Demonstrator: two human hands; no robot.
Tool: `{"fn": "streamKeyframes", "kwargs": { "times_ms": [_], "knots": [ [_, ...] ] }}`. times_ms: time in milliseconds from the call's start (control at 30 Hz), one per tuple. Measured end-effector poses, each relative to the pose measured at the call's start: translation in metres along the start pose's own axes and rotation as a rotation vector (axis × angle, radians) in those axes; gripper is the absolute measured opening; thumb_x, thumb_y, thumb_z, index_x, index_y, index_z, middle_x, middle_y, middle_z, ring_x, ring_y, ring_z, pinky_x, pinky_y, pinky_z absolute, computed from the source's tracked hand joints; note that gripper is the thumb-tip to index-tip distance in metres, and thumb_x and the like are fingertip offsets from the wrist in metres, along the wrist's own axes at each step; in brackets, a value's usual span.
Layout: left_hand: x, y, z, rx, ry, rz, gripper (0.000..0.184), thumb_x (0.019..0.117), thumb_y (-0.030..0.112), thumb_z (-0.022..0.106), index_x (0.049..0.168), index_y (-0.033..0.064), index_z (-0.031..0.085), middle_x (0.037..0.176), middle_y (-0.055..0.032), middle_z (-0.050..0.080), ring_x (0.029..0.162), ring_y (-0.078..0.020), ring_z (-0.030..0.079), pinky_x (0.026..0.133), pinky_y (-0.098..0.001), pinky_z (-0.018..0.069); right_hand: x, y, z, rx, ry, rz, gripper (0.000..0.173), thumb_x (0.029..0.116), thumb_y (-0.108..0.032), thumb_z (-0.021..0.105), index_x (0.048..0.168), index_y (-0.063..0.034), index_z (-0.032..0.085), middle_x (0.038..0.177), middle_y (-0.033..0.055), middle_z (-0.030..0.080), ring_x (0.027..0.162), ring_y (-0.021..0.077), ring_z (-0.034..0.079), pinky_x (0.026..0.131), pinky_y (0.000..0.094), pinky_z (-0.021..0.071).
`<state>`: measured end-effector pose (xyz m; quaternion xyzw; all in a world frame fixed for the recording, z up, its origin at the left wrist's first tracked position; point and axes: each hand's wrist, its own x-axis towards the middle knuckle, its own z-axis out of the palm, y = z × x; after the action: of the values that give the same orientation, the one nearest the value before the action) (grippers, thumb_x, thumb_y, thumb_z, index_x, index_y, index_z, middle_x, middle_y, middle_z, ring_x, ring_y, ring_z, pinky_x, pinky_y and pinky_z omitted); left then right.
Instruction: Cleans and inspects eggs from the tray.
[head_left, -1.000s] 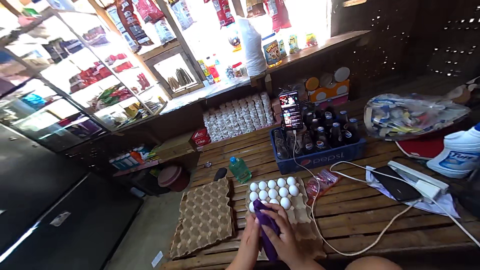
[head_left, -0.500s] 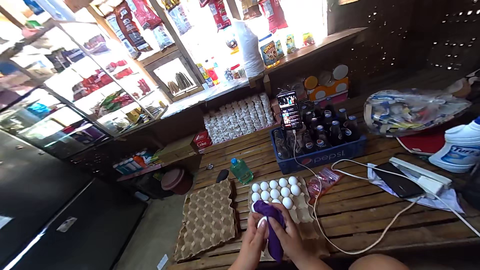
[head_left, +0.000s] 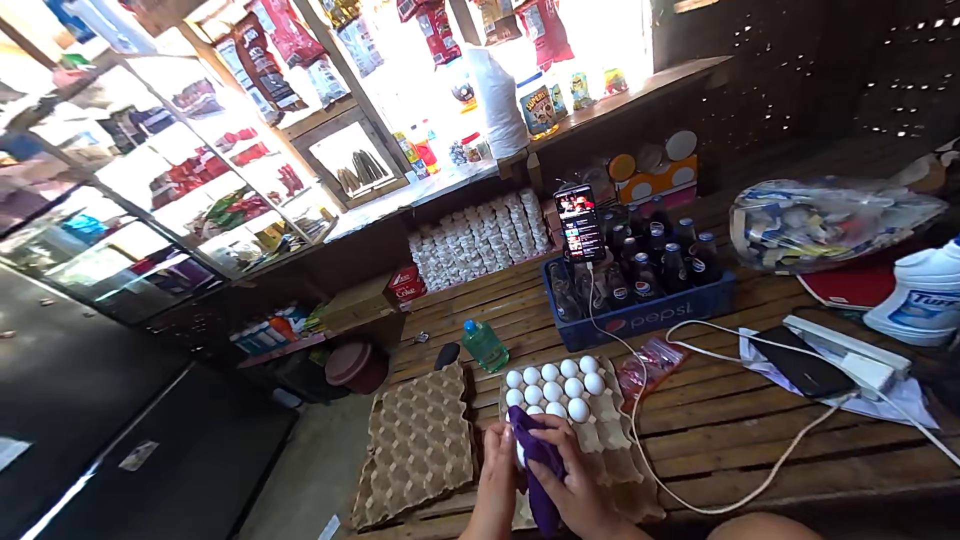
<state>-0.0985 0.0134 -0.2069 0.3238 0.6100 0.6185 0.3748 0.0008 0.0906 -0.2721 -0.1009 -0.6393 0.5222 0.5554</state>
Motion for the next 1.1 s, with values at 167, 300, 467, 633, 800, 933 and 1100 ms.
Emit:
{"fn": "streamKeyframes", "kwargs": {
  "times_ms": [167, 300, 467, 633, 800, 933, 1100],
  "knots": [
    [-0.006, -0.005, 0.003, 0.077, -0.109, 0.060, 0.027, 0.1085, 0.024, 0.035, 0.122, 0.0032, 0.045, 0.087, 0.0010, 0.062, 0.069, -0.0041, 0.061, 0.062, -0.0229, 0.0536, 0.011, -0.031, -0.007, 0.196, 0.070, 0.529, 0.045, 0.1010, -0.021, 0.055, 0.136, 0.0063, 0.050, 0.122, 0.0137, 0.064, 0.109, 0.0075, 0.064, 0.098, 0.0262, 0.0524],
    [-0.001, 0.001, 0.005, -0.054, -0.003, -0.051, 0.040, 0.1102, 0.035, 0.028, 0.132, 0.0027, 0.040, 0.097, -0.0047, 0.067, 0.085, -0.0107, 0.069, 0.076, -0.0296, 0.0593, -0.001, -0.006, -0.002, 0.037, -0.005, 0.097, 0.040, 0.0995, -0.031, 0.062, 0.128, -0.0026, 0.061, 0.137, 0.0169, 0.057, 0.131, 0.0174, 0.052, 0.110, 0.0339, 0.0447],
    [-0.001, -0.007, 0.004, -0.131, 0.012, -0.092, 0.042, 0.1103, 0.037, 0.032, 0.134, 0.0029, 0.038, 0.105, -0.0084, 0.067, 0.094, -0.0149, 0.069, 0.081, -0.0333, 0.0597, 0.000, 0.003, -0.002, -0.099, -0.014, -0.122, 0.033, 0.0986, -0.037, 0.066, 0.127, -0.0225, 0.060, 0.138, 0.0085, 0.055, 0.132, 0.0179, 0.053, 0.109, 0.0354, 0.0485],
    [-0.002, -0.009, -0.003, -0.061, -0.143, -0.040, 0.023, 0.1072, 0.030, 0.043, 0.118, 0.0097, 0.047, 0.090, -0.0013, 0.067, 0.072, -0.0075, 0.066, 0.061, -0.0234, 0.0553, 0.004, -0.009, -0.008, 0.110, 0.029, 0.210, 0.042, 0.0990, -0.028, 0.063, 0.129, 0.0008, 0.060, 0.130, 0.0138, 0.061, 0.123, 0.0136, 0.058, 0.106, 0.0315, 0.0490],
    [0.000, -0.009, -0.005, -0.024, -0.100, -0.059, 0.035, 0.1056, 0.034, 0.046, 0.127, 0.0067, 0.044, 0.095, -0.0029, 0.067, 0.077, -0.0094, 0.067, 0.066, -0.0260, 0.0574, 0.002, -0.006, -0.007, 0.077, -0.012, 0.153, 0.042, 0.1003, -0.029, 0.061, 0.130, 0.0009, 0.060, 0.135, 0.0157, 0.058, 0.128, 0.0151, 0.055, 0.109, 0.0320, 0.0469],
    [0.001, -0.010, -0.005, -0.071, -0.055, -0.049, 0.028, 0.1076, 0.031, 0.044, 0.122, 0.0073, 0.045, 0.097, -0.0026, 0.066, 0.084, -0.0102, 0.068, 0.072, -0.0279, 0.0588, 0.000, 0.001, -0.004, -0.051, -0.038, -0.042, 0.037, 0.0984, -0.039, 0.066, 0.129, -0.0189, 0.059, 0.138, 0.0099, 0.055, 0.131, 0.0170, 0.052, 0.108, 0.0340, 0.0482],
    [-0.005, -0.008, -0.001, -0.026, -0.225, -0.010, 0.034, 0.1085, 0.030, 0.042, 0.132, 0.0053, 0.043, 0.106, -0.0023, 0.067, 0.091, -0.0110, 0.069, 0.076, -0.0299, 0.0598, 0.006, -0.004, -0.008, 0.031, 0.052, 0.137, 0.039, 0.0984, -0.033, 0.065, 0.126, -0.0047, 0.062, 0.134, 0.0131, 0.059, 0.128, 0.0142, 0.054, 0.108, 0.0310, 0.0471]
  ]
}}
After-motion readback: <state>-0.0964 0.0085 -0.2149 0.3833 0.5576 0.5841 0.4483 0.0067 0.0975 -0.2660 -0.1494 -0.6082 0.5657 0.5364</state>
